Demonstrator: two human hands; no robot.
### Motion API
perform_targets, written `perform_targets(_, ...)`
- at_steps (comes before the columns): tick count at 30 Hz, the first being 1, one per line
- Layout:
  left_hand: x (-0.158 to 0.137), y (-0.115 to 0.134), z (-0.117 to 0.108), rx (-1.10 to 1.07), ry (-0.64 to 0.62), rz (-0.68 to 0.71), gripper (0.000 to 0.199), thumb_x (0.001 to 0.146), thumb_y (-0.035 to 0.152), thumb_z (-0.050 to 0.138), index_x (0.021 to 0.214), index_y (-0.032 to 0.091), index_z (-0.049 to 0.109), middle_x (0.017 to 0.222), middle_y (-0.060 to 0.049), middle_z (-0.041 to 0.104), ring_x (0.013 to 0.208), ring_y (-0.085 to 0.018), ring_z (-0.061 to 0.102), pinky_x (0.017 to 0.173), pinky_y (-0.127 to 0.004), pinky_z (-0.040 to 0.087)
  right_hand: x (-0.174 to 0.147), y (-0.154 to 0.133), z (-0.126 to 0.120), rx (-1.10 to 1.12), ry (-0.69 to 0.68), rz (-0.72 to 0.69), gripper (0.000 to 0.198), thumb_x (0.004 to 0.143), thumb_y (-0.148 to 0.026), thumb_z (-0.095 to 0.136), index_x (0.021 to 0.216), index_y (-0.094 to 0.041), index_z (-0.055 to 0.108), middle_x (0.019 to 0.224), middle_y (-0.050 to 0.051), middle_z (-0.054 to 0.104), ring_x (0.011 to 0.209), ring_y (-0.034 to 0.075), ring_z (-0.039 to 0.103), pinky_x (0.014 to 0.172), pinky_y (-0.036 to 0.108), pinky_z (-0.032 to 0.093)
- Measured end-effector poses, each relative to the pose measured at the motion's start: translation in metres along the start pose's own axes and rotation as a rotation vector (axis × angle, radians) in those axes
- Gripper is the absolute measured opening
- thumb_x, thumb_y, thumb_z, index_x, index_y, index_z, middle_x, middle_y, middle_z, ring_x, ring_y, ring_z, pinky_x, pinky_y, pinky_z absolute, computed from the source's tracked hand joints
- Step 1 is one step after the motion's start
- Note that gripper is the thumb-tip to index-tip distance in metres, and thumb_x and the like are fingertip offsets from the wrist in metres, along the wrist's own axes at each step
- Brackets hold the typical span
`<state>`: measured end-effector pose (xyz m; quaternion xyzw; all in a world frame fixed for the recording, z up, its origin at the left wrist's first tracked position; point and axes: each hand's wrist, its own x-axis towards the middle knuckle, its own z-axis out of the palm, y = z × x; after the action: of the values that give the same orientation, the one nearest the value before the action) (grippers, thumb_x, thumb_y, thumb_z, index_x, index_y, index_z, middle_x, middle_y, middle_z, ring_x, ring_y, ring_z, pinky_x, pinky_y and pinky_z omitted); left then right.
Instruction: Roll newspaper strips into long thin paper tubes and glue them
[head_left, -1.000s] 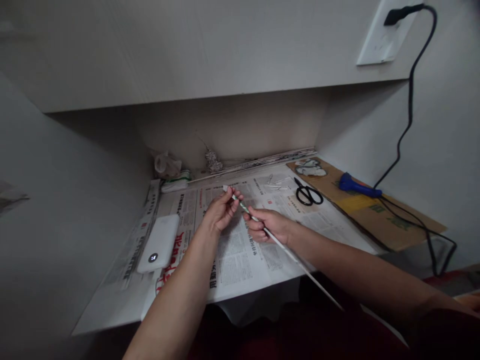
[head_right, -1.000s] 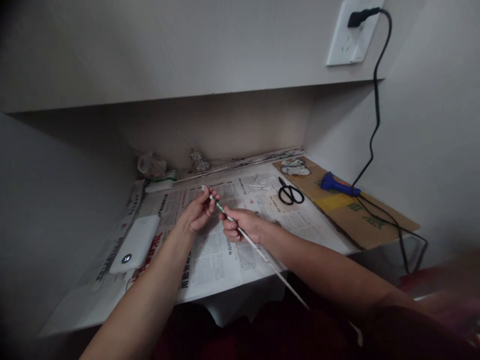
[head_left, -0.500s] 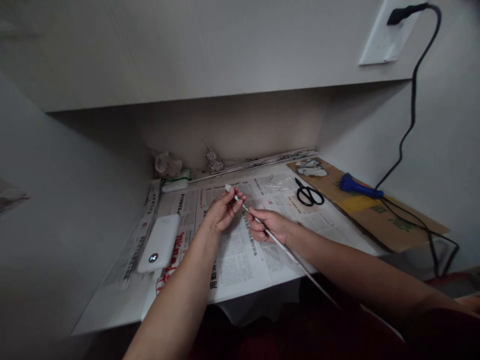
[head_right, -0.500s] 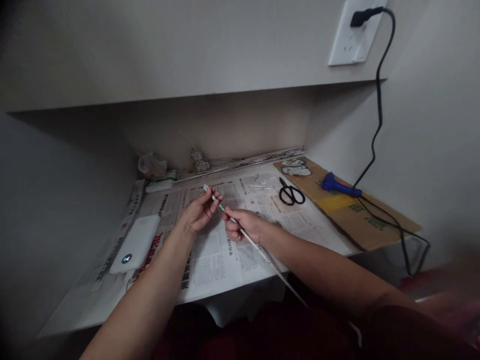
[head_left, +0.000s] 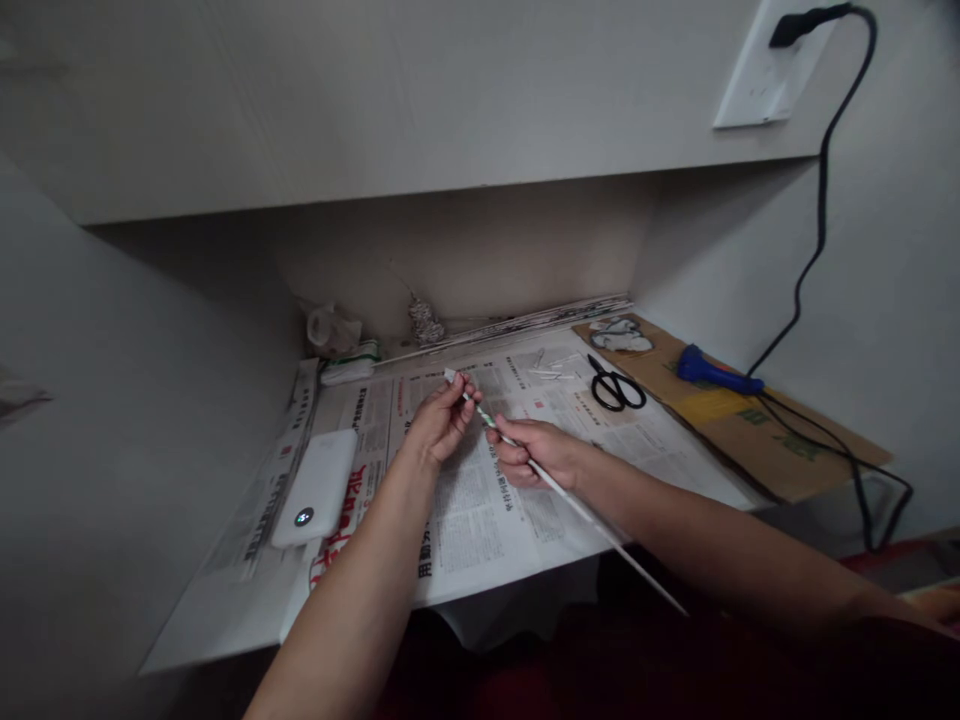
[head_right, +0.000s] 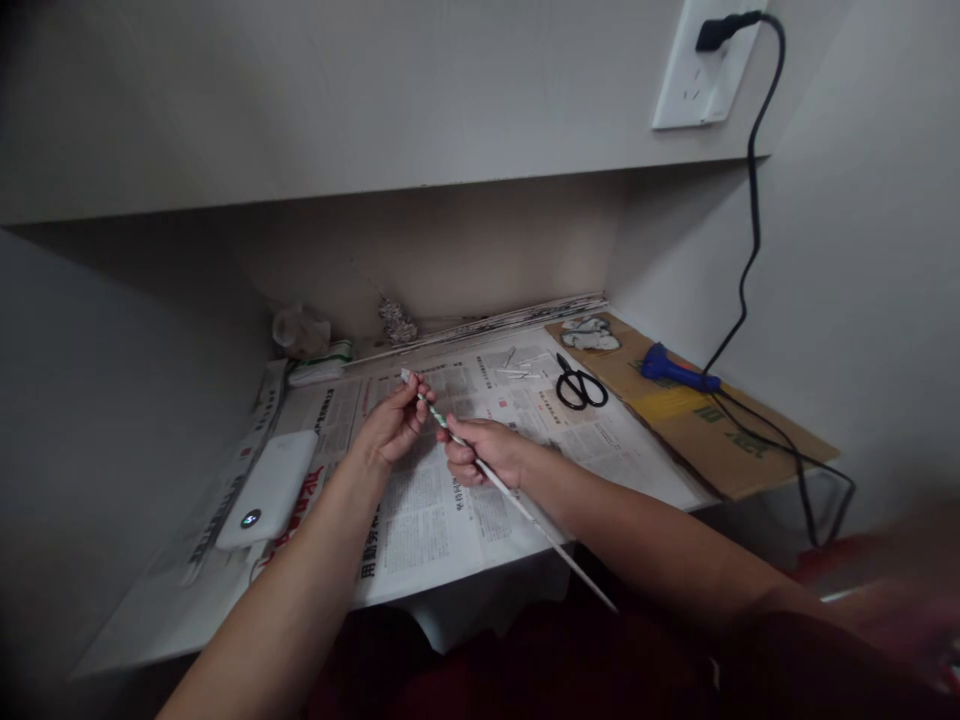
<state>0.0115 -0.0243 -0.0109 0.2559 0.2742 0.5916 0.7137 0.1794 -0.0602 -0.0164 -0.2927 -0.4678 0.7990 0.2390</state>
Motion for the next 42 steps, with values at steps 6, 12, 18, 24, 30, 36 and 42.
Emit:
perform_targets(6,0.002,0.007,-0.003,-0.055,0.061,0.047,0.009,0.085,0.019,0.057,0.084,0.012,0.060,0.065,0.000,0.057,0.057,-0.007,0.061,0.042,-0.009,0.048,-0.019,0.004,-0.004,-0.135,0.121,0.003,0.035,0.091,-0.051,0.039,0.083,-0.018,0.049,0.047,-0.007,0.036,0.036,0.007,0.032,0.036,0.021,0.023)
perform_targets(12,-0.003,0.009,0.003,-0.183,-0.087,0.032,0.012,0.088,0.021,0.051,0.083,0.012,0.058,0.063,0.002,0.051,0.055,-0.004,0.055,0.042,-0.007,0.043,-0.043,0.014,-0.006,0.071,-0.014,0.083,0.034,0.090,-0.052,0.039,0.076,-0.021,0.039,0.044,-0.010,0.026,0.032,0.007,0.024,0.034,0.021,0.020)
perform_targets(18,-0.001,0.013,0.000,-0.205,-0.042,0.107,0.012,0.088,0.019,0.051,0.081,0.012,0.057,0.063,0.002,0.051,0.055,-0.004,0.053,0.038,-0.007,0.038,-0.056,0.014,0.000,-0.295,0.228,-0.012,0.033,0.088,-0.051,0.045,0.082,-0.018,0.051,0.050,-0.005,0.041,0.039,0.007,0.036,0.038,0.022,0.027)
perform_targets(24,0.000,0.013,-0.001,-0.238,-0.062,0.059,0.017,0.091,0.019,0.045,0.082,0.012,0.057,0.061,0.002,0.050,0.053,-0.003,0.052,0.037,-0.006,0.035,-0.069,0.018,0.000,-0.118,0.055,0.106,0.035,0.092,-0.053,0.033,0.078,-0.022,0.042,0.043,-0.008,0.025,0.032,0.008,0.028,0.034,0.023,0.021)
perform_targets(30,-0.001,0.011,0.002,-0.196,-0.012,0.085,0.016,0.090,0.019,0.047,0.081,0.012,0.058,0.063,0.001,0.052,0.054,-0.004,0.054,0.039,-0.007,0.037,-0.061,0.008,-0.002,-0.518,0.141,0.057,0.040,0.091,-0.056,0.032,0.090,-0.020,0.050,0.051,-0.003,0.044,0.040,0.010,0.044,0.040,0.025,0.030)
perform_targets(36,0.002,0.004,0.001,-0.095,0.067,0.090,0.012,0.088,0.019,0.052,0.082,0.011,0.059,0.064,0.000,0.055,0.054,-0.005,0.056,0.041,-0.009,0.043,-0.029,-0.010,0.011,-1.479,0.510,-0.273,0.022,0.088,-0.039,0.047,0.086,-0.019,0.055,0.068,0.007,0.057,0.061,0.018,0.051,0.055,0.030,0.031)
perform_targets(42,0.003,0.002,0.000,-0.085,0.109,0.084,0.010,0.086,0.017,0.054,0.081,0.010,0.059,0.062,0.000,0.055,0.053,-0.006,0.057,0.040,-0.009,0.042,-0.015,-0.002,0.008,-1.316,0.425,-0.216,0.035,0.095,-0.038,0.030,0.086,-0.017,0.057,0.062,0.006,0.055,0.054,0.015,0.051,0.054,0.029,0.034)
